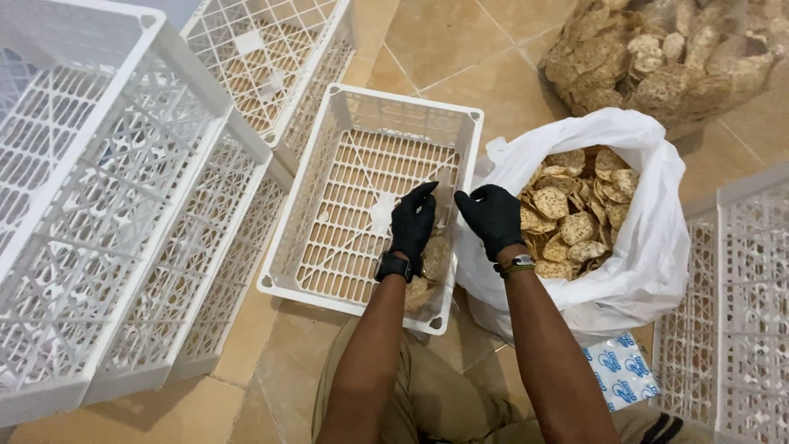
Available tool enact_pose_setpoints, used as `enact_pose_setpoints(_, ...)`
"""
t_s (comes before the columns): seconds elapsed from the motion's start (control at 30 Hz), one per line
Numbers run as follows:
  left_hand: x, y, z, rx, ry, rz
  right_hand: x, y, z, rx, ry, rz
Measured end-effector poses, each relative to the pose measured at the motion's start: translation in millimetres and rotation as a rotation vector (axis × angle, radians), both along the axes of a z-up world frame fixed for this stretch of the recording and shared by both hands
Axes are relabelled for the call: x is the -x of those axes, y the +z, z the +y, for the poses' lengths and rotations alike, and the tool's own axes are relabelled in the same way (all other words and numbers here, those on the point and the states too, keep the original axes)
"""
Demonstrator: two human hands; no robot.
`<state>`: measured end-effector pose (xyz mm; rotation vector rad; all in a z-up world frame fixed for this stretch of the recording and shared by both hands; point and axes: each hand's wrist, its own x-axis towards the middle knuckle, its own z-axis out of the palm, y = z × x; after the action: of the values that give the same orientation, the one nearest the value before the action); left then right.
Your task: Sorting and packaging dried food items from a large bulk bag into plastic crates and smaller bags.
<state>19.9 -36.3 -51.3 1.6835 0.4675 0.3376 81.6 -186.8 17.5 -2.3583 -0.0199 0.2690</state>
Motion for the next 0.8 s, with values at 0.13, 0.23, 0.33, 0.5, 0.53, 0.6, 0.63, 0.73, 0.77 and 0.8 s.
enact_pose_setpoints(0.13,6,29,-7,-0.153,0.107,-0.02,17,29,-4,-0.035,-0.037,-0.011)
enact_pose_setpoints(0.23,1,30,-2,-0.256,0.157,-0.065,34,45,-18,-0.172,-0.128,-0.102)
enact_pose_setpoints(0.33,-4,13,-5,-0.241,0.165,0.001,42,39,-48,-0.282,-0.236,-0.154)
enact_pose_setpoints(0.5,-10,-34,12,-0.075,0.268,0.24,36,33,-68,-0.305,-0.19,-0.259)
enact_pose_setpoints(0.53,-7,-48,18,-0.076,0.275,0.252,37,30,-72,-0.306,-0.184,-0.246)
enact_pose_setpoints(0.6,-8,-74,34,-0.055,0.367,0.229,33,27,-77,-0.308,-0.226,-0.229)
enact_pose_setpoints(0.63,-4,-62,37,-0.054,0.375,0.23,33,23,-82,-0.308,-0.218,-0.227)
enact_pose_setpoints(0.73,8,-50,70,-0.107,0.47,0.129,34,12,-81,-0.298,-0.158,-0.26)
enact_pose_setpoints(0.77,11,-64,89,-0.217,0.685,0.105,36,10,-78,-0.341,-0.163,-0.283)
enact_pose_setpoints(0.8,15,-79,106,-0.328,0.898,0.081,39,9,-77,-0.383,-0.17,-0.305)
